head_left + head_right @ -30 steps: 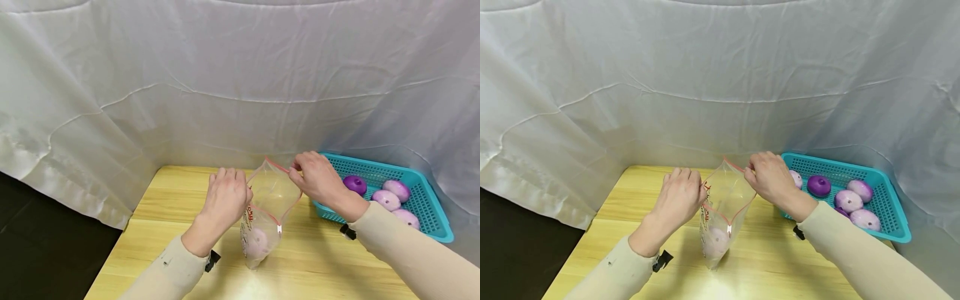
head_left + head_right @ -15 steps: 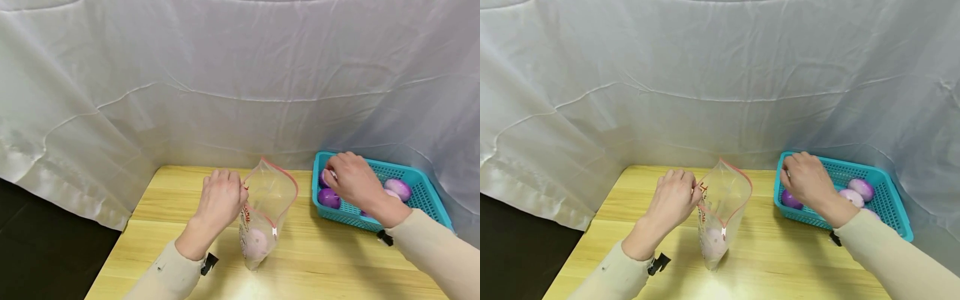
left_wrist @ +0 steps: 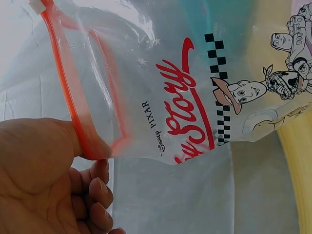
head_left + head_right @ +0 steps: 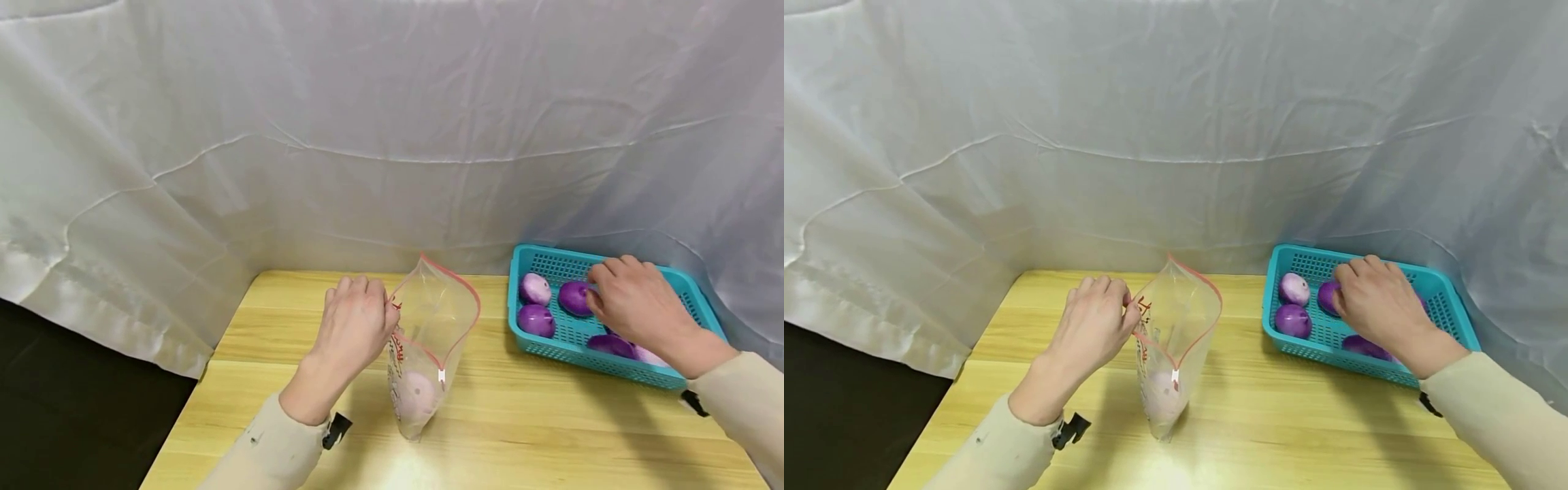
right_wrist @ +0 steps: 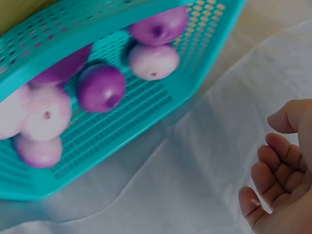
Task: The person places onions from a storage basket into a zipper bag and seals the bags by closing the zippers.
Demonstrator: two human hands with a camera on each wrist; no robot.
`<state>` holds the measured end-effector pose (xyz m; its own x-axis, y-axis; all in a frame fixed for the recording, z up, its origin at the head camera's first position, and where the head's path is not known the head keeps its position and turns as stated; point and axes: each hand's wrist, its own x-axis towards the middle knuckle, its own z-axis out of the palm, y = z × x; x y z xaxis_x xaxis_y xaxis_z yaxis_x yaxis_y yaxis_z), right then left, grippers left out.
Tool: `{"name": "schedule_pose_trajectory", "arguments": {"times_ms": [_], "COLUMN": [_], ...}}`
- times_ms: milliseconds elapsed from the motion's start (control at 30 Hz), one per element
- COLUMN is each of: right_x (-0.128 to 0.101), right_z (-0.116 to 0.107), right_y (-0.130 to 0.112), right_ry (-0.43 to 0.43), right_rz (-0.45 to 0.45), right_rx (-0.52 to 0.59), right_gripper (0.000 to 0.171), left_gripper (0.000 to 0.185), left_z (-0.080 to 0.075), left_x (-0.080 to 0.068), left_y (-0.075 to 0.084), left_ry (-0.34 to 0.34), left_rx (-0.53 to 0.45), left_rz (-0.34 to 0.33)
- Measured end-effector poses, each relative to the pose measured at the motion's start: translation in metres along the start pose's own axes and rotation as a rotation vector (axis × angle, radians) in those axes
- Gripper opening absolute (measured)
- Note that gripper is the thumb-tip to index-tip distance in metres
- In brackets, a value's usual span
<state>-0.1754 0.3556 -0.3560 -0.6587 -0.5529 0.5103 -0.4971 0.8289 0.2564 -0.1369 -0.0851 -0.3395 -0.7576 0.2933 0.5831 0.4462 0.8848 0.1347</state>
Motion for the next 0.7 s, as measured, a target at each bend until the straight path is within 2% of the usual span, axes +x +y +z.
{"name": "schedule_pose_trajectory", "arguments": {"times_ms": [167,300,433,567,633,700], "right_x": [-0.016,-0.025,-0.029,-0.030,-0.030,-0.030], "right_z": [0.005,0.010,0.017,0.024,0.028,0.033], "right_y": [0.013,0.020,0.024,0.028,0.029,0.029], "right_ry": [-0.022,-0.035,-0.051,-0.063,-0.069,-0.076], "right_rz": [-0.009,-0.025,-0.052,-0.071,-0.088,-0.108], "right_rx": [-0.053,-0.063,-0.063,-0.065,-0.070,-0.071], "right_gripper": [0.019,0.017,0.025,0.024,0.031,0.047], "left_gripper": [0.021,0.020,0.019,0.019,0.018,0.018], "left_z": [0.000,0.000,-0.001,-0.001,-0.002,-0.002], "left_x": [-0.001,-0.001,-0.001,0.000,0.000,0.000], "left_y": [0.001,0.002,0.002,0.002,0.003,0.003], "left_ry": [-0.008,-0.013,-0.024,-0.032,-0.034,-0.036], "left_rx": [-0.005,-0.006,-0.013,-0.015,-0.015,-0.015], "left_rz": [-0.015,-0.019,-0.021,-0.026,-0.029,-0.028]}}
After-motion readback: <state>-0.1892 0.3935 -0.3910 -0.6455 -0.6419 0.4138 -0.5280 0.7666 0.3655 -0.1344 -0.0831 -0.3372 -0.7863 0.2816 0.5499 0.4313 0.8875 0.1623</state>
